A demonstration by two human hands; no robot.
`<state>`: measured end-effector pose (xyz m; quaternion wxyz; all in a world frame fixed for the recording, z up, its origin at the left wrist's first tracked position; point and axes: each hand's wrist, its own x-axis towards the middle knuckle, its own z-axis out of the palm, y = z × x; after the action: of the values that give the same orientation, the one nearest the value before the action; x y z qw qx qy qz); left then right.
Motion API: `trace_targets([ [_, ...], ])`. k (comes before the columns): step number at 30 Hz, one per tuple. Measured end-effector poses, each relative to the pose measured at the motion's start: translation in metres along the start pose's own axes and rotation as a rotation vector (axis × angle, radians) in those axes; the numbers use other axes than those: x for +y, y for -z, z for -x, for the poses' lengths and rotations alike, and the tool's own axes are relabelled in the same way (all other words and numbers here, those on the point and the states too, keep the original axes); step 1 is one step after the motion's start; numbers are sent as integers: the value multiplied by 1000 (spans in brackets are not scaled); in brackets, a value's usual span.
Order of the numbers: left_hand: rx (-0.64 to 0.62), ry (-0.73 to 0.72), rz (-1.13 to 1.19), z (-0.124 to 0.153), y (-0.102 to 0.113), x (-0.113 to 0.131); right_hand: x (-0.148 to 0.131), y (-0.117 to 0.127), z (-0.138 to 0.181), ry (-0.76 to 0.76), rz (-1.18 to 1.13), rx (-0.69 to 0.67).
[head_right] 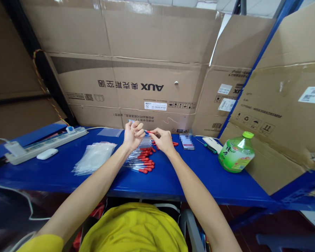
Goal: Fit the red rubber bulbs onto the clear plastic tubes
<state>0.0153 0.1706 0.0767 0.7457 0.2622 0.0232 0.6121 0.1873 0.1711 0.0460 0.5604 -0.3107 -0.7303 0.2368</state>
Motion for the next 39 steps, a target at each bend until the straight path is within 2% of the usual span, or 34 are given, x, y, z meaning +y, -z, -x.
trace_targets([
  [10, 17, -28, -23, 1, -3, 5, 1, -4, -1, -23, 14, -46],
  [17, 51, -17, -24, 1, -4, 2, -3, -1, -1, 37, 87, 15],
  [25, 22, -48, -2, 0, -3, 4, 3, -12, -1, -172, -274, -83],
  [39, 43, -13, -37, 1, 0, -3, 1, -9, 0, -197, -257, -58],
])
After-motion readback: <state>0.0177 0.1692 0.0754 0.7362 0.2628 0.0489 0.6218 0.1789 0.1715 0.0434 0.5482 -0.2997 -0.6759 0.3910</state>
